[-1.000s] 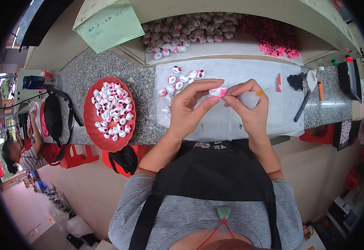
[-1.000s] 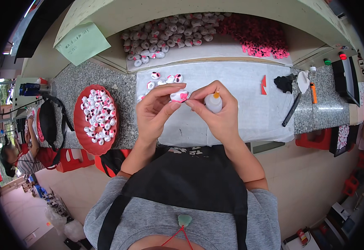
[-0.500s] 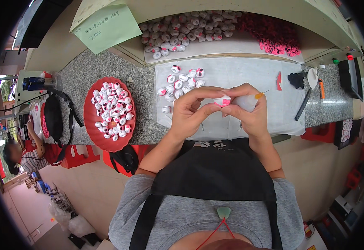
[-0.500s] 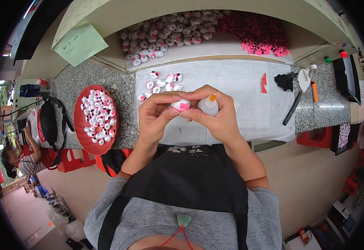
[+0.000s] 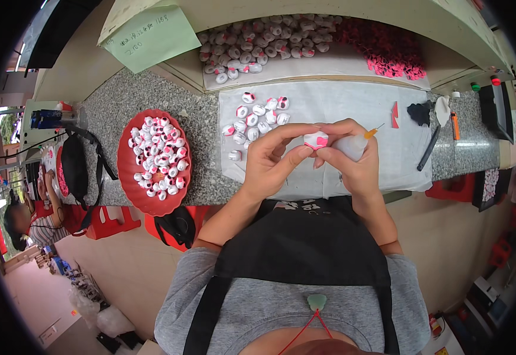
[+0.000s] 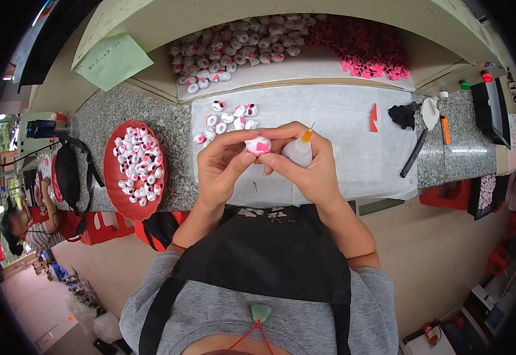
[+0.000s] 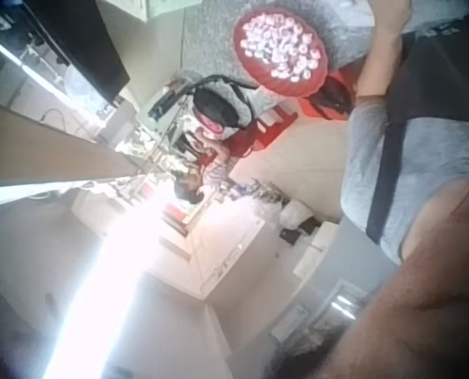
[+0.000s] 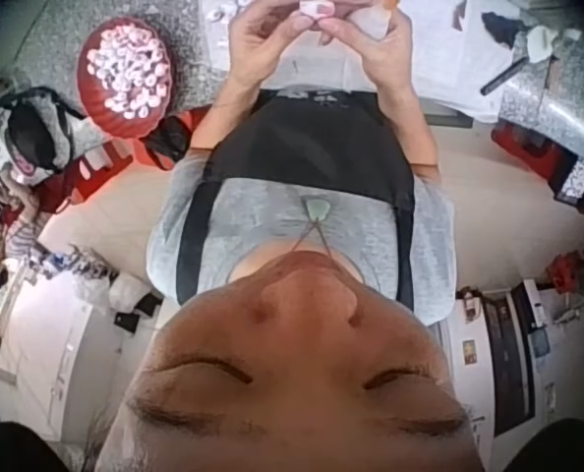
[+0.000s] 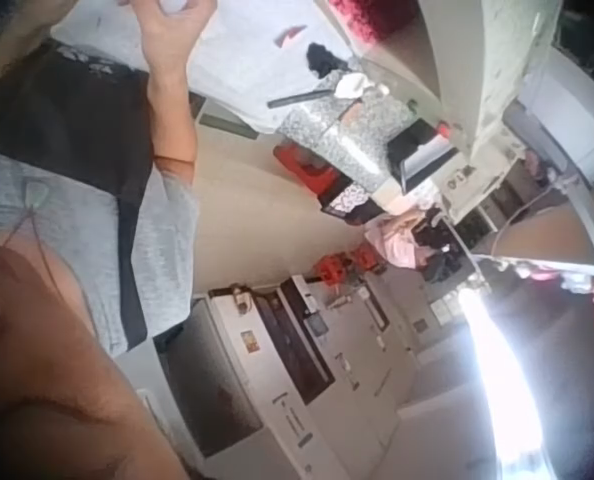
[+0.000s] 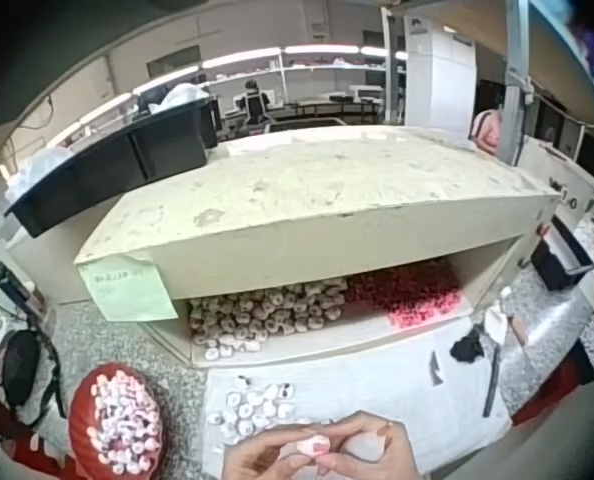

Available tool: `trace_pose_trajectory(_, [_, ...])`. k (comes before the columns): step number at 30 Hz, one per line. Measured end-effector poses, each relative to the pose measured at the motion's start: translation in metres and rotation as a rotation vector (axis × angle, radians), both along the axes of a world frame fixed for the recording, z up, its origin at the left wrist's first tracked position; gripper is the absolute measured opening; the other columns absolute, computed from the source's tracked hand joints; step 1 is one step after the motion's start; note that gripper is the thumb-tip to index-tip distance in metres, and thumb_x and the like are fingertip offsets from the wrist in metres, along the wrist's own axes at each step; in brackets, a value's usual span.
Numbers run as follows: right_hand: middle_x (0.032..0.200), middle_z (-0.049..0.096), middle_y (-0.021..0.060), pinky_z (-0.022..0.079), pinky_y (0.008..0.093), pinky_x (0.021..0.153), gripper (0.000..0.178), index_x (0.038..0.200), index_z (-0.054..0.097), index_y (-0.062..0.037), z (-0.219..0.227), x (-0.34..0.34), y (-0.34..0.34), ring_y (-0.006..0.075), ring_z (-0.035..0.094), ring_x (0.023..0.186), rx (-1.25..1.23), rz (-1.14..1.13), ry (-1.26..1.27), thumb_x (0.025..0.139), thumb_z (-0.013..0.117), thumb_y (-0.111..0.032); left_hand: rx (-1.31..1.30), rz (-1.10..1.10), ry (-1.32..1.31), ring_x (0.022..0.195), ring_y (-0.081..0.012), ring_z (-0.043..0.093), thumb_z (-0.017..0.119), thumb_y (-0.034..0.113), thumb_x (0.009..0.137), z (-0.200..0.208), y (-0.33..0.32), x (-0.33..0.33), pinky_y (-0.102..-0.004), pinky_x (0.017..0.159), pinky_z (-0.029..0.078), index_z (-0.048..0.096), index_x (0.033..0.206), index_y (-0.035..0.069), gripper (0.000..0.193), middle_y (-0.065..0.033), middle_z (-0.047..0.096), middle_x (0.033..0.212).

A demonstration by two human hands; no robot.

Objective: Applying glue and joining small toy parts to assemble character figurines at a factory workbench.

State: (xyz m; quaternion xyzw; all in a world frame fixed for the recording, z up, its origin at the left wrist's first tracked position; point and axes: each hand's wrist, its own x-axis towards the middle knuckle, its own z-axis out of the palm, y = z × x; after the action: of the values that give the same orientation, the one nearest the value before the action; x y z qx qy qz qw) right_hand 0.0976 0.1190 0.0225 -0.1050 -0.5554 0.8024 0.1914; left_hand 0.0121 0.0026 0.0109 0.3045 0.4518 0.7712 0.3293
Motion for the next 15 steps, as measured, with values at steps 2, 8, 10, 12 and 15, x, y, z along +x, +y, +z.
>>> trace_pose_trajectory(2, [0.068, 0.053, 0.0106, 0.045, 0.0248, 0.05, 0.021, 0.087, 0.05, 0.0039, 0.0, 0.001, -0.002, 0.0148, 0.053, 0.055, -0.026, -0.015, 0.011, 0.065, 0.054, 0.006, 0.008, 0.013, 0.051, 0.092, -0.0158, 0.048, 0.051, -0.001, 0.074, -0.001, 0.0, 0.001, -0.026, 0.076, 0.04, 0.049, 0.099, -0.003, 0.025, -0.0121, 0.052, 0.098])
trace_pose_trajectory(8, [0.068, 0.053, 0.011, 0.045, 0.0251, 0.05, 0.022, 0.087, 0.049, 0.0039, -0.001, -0.001, -0.002, 0.0151, 0.053, 0.055, -0.09, -0.019, 0.0, 0.066, 0.055, 0.003, -0.007, 0.07, 0.1, 0.09, -0.0159, 0.049, 0.053, -0.001, 0.072, 0.0, 0.002, 0.003, -0.0279, 0.08, 0.037, 0.05, 0.098, -0.002, 0.026, -0.0116, 0.053, 0.096])
trace_pose_trajectory(10, [0.069, 0.053, 0.0113, 0.045, 0.0259, 0.05, 0.022, 0.087, 0.049, 0.0039, -0.004, 0.0, 0.002, 0.0156, 0.053, 0.055, -0.095, 0.021, 0.003, 0.066, 0.055, 0.003, -0.029, 0.067, 0.039, 0.089, -0.0158, 0.05, 0.054, -0.001, 0.072, 0.002, 0.004, 0.004, -0.0285, 0.082, 0.036, 0.05, 0.097, -0.002, 0.026, -0.0112, 0.053, 0.095])
trace_pose_trajectory(12, [0.069, 0.053, 0.0116, 0.045, 0.0266, 0.051, 0.023, 0.087, 0.049, 0.004, -0.005, 0.002, 0.005, 0.0161, 0.053, 0.055, -0.102, 0.07, 0.008, 0.065, 0.056, 0.002, 0.062, 0.041, 0.023, 0.086, -0.0156, 0.05, 0.056, 0.0, 0.071, 0.002, 0.005, 0.005, -0.0308, 0.086, 0.033, 0.051, 0.095, -0.003, 0.025, -0.0103, 0.054, 0.091])
trace_pose_trajectory(15, [0.069, 0.054, 0.012, 0.045, 0.0274, 0.05, 0.023, 0.087, 0.048, 0.0036, -0.005, 0.006, 0.005, 0.0169, 0.053, 0.055, -0.079, 0.107, -0.005, 0.065, 0.057, 0.002, 0.093, 0.013, 0.06, 0.084, -0.0154, 0.051, 0.057, 0.001, 0.07, -0.008, 0.006, 0.003, -0.0329, 0.089, 0.031, 0.051, 0.093, -0.002, 0.025, -0.0096, 0.054, 0.088])
